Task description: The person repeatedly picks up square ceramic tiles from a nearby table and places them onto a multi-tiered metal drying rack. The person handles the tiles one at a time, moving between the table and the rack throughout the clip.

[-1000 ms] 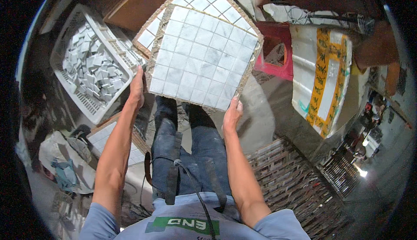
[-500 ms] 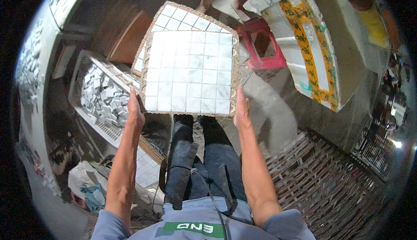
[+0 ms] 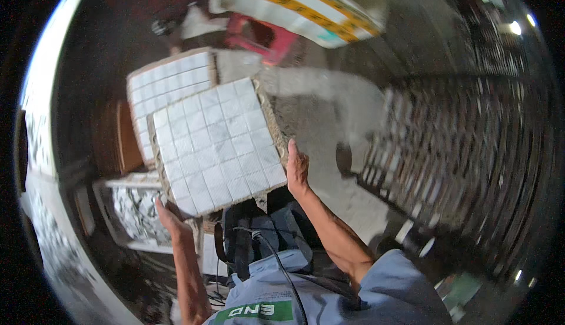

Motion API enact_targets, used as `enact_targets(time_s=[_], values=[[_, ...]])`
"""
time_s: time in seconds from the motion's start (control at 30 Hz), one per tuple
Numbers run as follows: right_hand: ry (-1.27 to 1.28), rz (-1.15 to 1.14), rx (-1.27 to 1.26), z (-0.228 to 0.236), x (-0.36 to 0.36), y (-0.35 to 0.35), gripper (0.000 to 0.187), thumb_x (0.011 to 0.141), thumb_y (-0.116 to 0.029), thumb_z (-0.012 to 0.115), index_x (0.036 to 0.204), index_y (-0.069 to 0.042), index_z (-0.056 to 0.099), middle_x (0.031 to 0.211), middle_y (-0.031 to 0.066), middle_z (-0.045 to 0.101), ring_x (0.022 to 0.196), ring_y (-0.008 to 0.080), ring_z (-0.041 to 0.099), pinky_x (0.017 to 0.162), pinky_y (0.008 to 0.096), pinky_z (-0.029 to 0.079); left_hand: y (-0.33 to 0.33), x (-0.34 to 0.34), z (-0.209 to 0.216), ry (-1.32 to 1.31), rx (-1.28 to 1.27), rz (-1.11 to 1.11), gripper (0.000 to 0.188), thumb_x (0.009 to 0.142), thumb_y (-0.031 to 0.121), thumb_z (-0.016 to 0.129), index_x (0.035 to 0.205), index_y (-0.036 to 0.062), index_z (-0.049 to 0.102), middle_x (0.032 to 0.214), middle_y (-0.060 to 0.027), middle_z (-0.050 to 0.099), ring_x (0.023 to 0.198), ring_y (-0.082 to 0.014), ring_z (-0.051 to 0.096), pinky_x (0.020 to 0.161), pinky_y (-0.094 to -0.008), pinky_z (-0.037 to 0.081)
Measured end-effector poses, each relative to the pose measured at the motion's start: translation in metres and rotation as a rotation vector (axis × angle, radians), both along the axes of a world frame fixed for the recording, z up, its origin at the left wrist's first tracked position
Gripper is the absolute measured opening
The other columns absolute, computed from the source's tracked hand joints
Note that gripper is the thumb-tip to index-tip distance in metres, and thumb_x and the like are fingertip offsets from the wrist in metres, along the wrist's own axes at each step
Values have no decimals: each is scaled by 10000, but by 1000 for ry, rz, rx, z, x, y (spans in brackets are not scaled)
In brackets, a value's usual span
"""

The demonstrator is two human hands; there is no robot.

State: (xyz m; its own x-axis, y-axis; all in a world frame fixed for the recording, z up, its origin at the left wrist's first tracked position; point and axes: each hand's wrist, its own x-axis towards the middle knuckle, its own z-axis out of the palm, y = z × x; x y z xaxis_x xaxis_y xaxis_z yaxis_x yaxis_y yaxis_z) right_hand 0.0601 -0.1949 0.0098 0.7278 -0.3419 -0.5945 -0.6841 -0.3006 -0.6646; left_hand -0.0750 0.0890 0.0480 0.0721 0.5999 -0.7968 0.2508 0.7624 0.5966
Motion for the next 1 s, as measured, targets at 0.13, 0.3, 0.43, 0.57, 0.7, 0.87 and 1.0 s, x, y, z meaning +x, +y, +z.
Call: enact_targets(time_s=[0.13, 0.3, 0.43, 0.57, 0.7, 0.87, 1.0], values=[[121, -334, -8, 28, -71, -65, 662, 828, -525, 480, 1023, 104, 547, 1023, 172, 575, 926, 220, 509, 809, 309, 384, -37, -25, -8, 82, -49, -277, 404, 844, 482, 500, 820, 84, 566, 730, 10, 528, 677, -126, 499, 614, -277, 399], [-87, -712, -11, 21, -150, -133, 497, 850, -427, 509, 610, -96, 227, 590, 12, 202, 573, 155, 207, 528, 370, 224, -73, -21, -66, -152, 106, -833, 541, 891, 449, 431, 1166, -14, 476, 1022, -69, 520, 935, -173, 473, 847, -297, 366], [16, -1039, -82, -2, -194, -184, 515, 844, -432, 520, 583, -96, 231, 569, -2, 191, 558, 135, 206, 515, 355, 224, -143, 36, -52, 33, 159, -1234, 527, 932, 407, 341, 1105, -67, 493, 946, -102, 525, 866, -181, 473, 789, -307, 382], [-82, -1104, -125, -32, -231, -233, 538, 836, -442, 533, 547, -100, 235, 529, -17, 185, 524, 118, 196, 485, 344, 204, -238, 70, -61, -44, 494, -1469, 534, 939, 406, 313, 1092, -71, 500, 765, -72, 484, 705, -170, 419, 648, -355, 372], [-90, -1177, -104, -59, -245, -281, 559, 837, -452, 530, 508, -80, 275, 503, -29, 197, 491, 112, 220, 471, 332, 207, -289, 79, -111, -303, 313, -1560, 511, 933, 394, 330, 1174, -33, 472, 903, -142, 549, 772, -245, 490, 723, -344, 400], [-21, -1326, -131, -124, -274, -322, 496, 842, -471, 515, 612, -41, 427, 602, 33, 374, 580, 165, 335, 544, 374, 305, -381, 129, -171, -40, 544, -1814, 569, 896, 440, 394, 1293, 32, 400, 1277, -172, 446, 1153, -263, 443, 939, -347, 332], [155, -1312, -156, -186, -299, -328, 529, 850, -485, 475, 910, 36, 546, 705, 130, 490, 658, 212, 455, 617, 415, 350, -445, 151, -204, 22, 565, -1846, 497, 898, 392, 401, 1230, 31, 480, 1236, -177, 495, 1121, -280, 491, 905, -332, 371]])
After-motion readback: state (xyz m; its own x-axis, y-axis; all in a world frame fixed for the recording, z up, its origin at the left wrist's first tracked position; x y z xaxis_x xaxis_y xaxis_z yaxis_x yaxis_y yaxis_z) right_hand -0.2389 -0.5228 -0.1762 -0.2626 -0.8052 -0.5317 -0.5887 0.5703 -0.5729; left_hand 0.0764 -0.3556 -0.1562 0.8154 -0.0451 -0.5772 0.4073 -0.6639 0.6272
